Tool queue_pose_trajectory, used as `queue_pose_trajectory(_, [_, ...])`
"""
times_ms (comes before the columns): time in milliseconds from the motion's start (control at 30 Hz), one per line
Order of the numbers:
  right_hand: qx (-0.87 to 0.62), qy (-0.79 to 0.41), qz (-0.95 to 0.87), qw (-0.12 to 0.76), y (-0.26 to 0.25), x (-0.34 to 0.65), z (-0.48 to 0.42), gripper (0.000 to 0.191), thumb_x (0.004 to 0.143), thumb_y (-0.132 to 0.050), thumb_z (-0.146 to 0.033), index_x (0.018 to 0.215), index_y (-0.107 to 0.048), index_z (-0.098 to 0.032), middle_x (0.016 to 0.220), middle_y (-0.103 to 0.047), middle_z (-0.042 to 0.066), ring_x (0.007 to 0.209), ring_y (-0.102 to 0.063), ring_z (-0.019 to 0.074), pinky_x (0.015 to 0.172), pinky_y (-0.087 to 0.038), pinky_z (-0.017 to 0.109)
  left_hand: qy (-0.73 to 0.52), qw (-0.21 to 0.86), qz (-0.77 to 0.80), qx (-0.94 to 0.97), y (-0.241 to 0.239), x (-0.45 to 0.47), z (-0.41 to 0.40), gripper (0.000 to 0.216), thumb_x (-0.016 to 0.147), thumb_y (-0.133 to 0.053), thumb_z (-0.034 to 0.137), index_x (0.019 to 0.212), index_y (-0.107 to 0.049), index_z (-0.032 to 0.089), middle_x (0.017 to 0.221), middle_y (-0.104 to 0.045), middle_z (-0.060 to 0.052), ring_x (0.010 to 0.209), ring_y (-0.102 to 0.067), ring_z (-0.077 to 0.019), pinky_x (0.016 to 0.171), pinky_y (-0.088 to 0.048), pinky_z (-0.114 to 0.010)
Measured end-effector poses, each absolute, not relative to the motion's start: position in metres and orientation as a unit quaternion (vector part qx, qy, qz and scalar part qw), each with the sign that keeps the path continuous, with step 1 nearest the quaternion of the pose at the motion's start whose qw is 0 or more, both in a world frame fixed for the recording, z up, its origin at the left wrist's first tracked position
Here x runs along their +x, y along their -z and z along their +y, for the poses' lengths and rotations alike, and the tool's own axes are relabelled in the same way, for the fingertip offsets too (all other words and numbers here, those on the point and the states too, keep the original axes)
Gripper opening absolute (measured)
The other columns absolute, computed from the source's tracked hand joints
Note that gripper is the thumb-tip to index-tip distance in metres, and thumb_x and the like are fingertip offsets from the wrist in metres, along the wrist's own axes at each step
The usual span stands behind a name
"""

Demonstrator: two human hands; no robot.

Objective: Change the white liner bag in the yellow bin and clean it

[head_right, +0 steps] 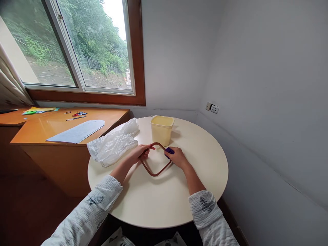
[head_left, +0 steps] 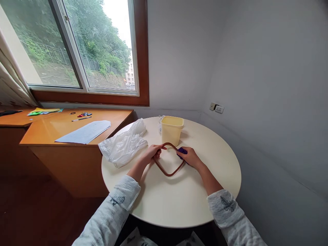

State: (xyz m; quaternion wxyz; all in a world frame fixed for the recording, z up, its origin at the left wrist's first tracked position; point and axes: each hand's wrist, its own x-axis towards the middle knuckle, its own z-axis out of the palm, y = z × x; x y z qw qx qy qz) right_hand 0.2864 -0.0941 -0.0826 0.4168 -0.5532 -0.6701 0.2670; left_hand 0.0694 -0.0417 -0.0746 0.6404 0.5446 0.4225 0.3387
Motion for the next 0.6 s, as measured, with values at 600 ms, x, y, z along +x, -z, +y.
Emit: queue_pose_trajectory(600, [-0.74, -0.124, -0.605, 0.267, 0.094, 0.369, -0.086, 0.015, 0.064, -0.056, -0.028, 0.075, -0.062, -0.021, 0.072, -0.064, 0.002, 0.064, -0.055, 0.0152, 0.054, -0.033, 0.023, -0.326, 0.673, 0.428, 0.508, 0.084, 0.072, -0.031, 0.032, 0.07, -0.069, 0.036, 0.092, -0.067, 0.013, 0.09, -0.068, -0.011, 0.057, -0.055, -0.0087, 0.062, -0.05, -0.026])
